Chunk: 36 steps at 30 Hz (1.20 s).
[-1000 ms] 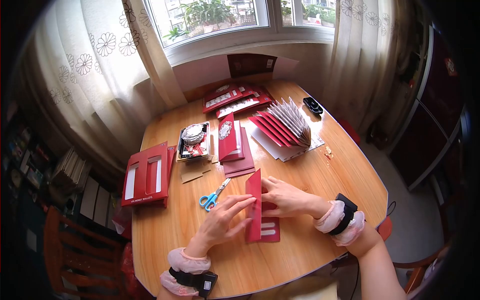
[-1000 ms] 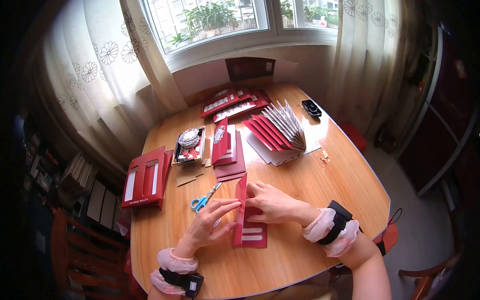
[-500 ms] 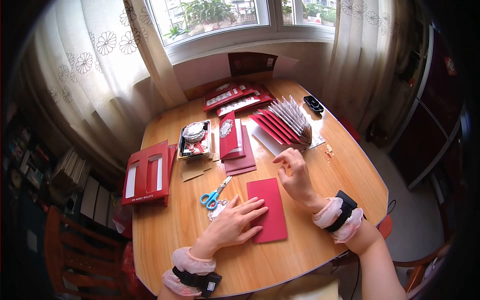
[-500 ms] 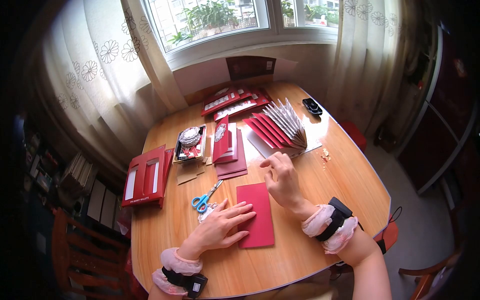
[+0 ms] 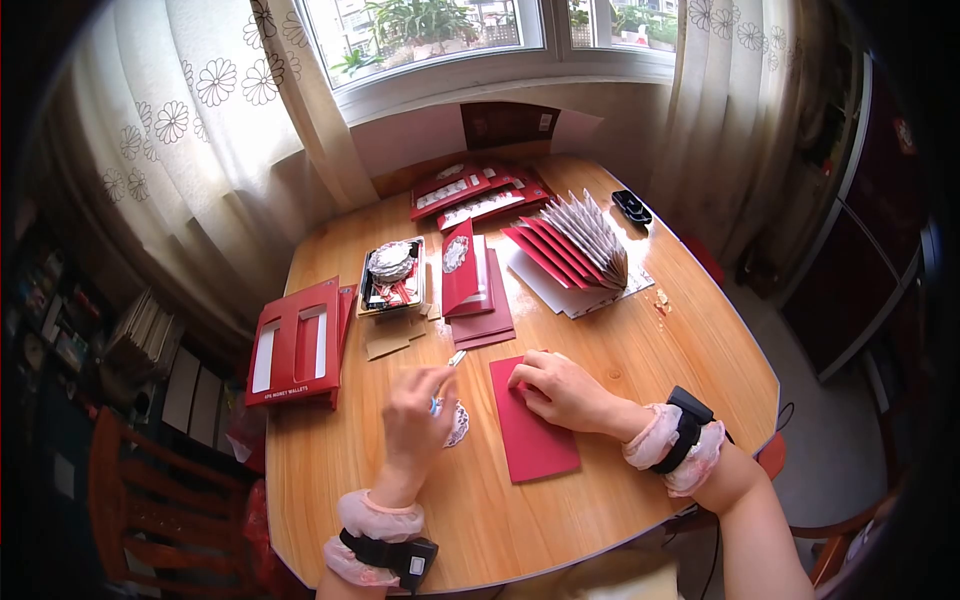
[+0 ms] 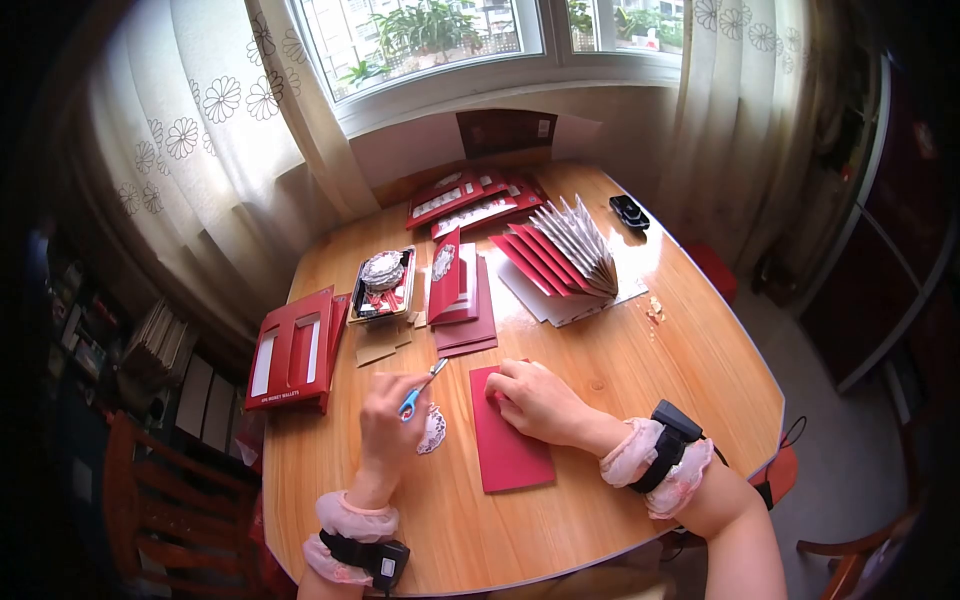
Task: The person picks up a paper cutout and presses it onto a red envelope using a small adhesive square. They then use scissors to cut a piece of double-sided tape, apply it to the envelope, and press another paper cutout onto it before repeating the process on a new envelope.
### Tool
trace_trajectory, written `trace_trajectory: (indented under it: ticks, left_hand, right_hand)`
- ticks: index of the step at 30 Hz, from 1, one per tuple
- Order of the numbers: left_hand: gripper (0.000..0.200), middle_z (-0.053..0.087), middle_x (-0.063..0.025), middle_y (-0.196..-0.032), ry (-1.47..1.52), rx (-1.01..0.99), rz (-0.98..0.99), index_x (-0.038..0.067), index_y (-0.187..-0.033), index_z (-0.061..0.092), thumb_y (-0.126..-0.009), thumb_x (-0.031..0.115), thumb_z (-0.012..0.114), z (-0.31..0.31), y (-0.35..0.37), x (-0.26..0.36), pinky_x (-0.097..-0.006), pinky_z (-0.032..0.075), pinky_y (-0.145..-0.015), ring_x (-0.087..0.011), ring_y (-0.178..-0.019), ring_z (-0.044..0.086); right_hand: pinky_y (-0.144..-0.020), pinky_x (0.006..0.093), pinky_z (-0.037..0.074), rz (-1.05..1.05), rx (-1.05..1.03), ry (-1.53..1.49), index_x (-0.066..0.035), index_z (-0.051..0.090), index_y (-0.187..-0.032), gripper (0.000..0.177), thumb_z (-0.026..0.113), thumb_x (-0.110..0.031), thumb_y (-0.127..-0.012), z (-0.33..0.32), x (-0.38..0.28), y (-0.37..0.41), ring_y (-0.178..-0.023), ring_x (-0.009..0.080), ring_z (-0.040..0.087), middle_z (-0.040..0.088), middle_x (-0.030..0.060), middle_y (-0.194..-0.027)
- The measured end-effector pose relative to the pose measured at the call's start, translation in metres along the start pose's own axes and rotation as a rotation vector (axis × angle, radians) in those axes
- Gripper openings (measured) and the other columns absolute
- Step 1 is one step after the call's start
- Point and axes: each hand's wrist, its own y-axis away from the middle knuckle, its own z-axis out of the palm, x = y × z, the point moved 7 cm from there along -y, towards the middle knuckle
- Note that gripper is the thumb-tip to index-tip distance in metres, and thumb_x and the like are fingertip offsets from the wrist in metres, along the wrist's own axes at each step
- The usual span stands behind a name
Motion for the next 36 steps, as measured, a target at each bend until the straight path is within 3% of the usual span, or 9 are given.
trace_trajectory:
  ticks: [3,9,18,25,30,36]
  left_hand:
    - [0.019,0.063,-0.0076,-0.102,-0.242,0.107,0.001,0.008,-0.098,0.072,-0.083,0.018,0.078,-0.009,-0.002,-0.021,-0.0436,0.047,-0.086,-0.0286,-0.098,0.058]
    - [0.022,0.061,-0.0094,-0.098,-0.276,-0.037,-0.094,0.004,-0.095,0.069,-0.082,0.019,0.079,-0.001,0.002,-0.031,-0.0416,0.046,-0.084,-0.0292,-0.095,0.057]
    - [0.022,0.061,-0.0106,-0.094,-0.361,-0.064,-0.089,0.003,-0.093,0.062,-0.083,0.016,0.076,0.006,0.004,-0.037,-0.0429,0.046,-0.081,-0.0302,-0.092,0.058]
    - [0.028,0.062,-0.0134,-0.087,-0.135,-0.054,-0.056,0.001,-0.101,0.055,-0.082,0.008,0.075,0.006,0.003,-0.043,-0.0442,0.048,-0.078,-0.0324,-0.087,0.060]
    - [0.036,0.062,-0.0135,-0.084,-0.068,-0.077,-0.182,0.002,-0.108,0.050,-0.084,0.007,0.075,0.008,0.004,-0.047,-0.0435,0.050,-0.071,-0.0307,-0.080,0.063]
    - [0.039,0.061,-0.0162,-0.092,-0.021,-0.030,-0.194,0.002,-0.111,0.049,-0.083,0.006,0.076,0.007,0.004,-0.049,-0.0436,0.052,-0.071,-0.0341,-0.078,0.063]
  right_hand:
    - [-0.085,0.0442,0.047,-0.002,0.000,-0.002,-0.005,0.060,-0.100,0.013,0.063,-0.008,-0.087,0.000,-0.001,0.000,-0.095,0.0356,0.059,0.059,0.0151,-0.099]
    - [-0.084,0.0440,0.047,-0.007,0.009,-0.001,-0.005,0.060,-0.100,0.013,0.064,-0.008,-0.088,-0.001,-0.001,0.001,-0.095,0.0355,0.059,0.059,0.0150,-0.099]
    - [-0.083,0.0442,0.047,0.010,0.029,-0.013,-0.007,0.061,-0.099,0.012,0.064,-0.009,-0.088,0.000,0.002,0.001,-0.094,0.0355,0.059,0.060,0.0139,-0.097]
    - [-0.085,0.0441,0.048,0.020,0.030,-0.034,-0.007,0.062,-0.100,0.013,0.064,-0.009,-0.088,-0.002,0.002,0.001,-0.096,0.0356,0.060,0.060,0.0135,-0.100]
    - [-0.085,0.0442,0.048,0.025,0.026,-0.042,-0.007,0.062,-0.100,0.013,0.064,-0.009,-0.088,-0.001,0.004,0.001,-0.097,0.0357,0.060,0.060,0.0137,-0.100]
    - [-0.084,0.0443,0.048,0.011,0.035,-0.044,-0.007,0.062,-0.100,0.013,0.064,-0.009,-0.088,-0.001,0.005,0.002,-0.096,0.0360,0.060,0.060,0.0138,-0.099]
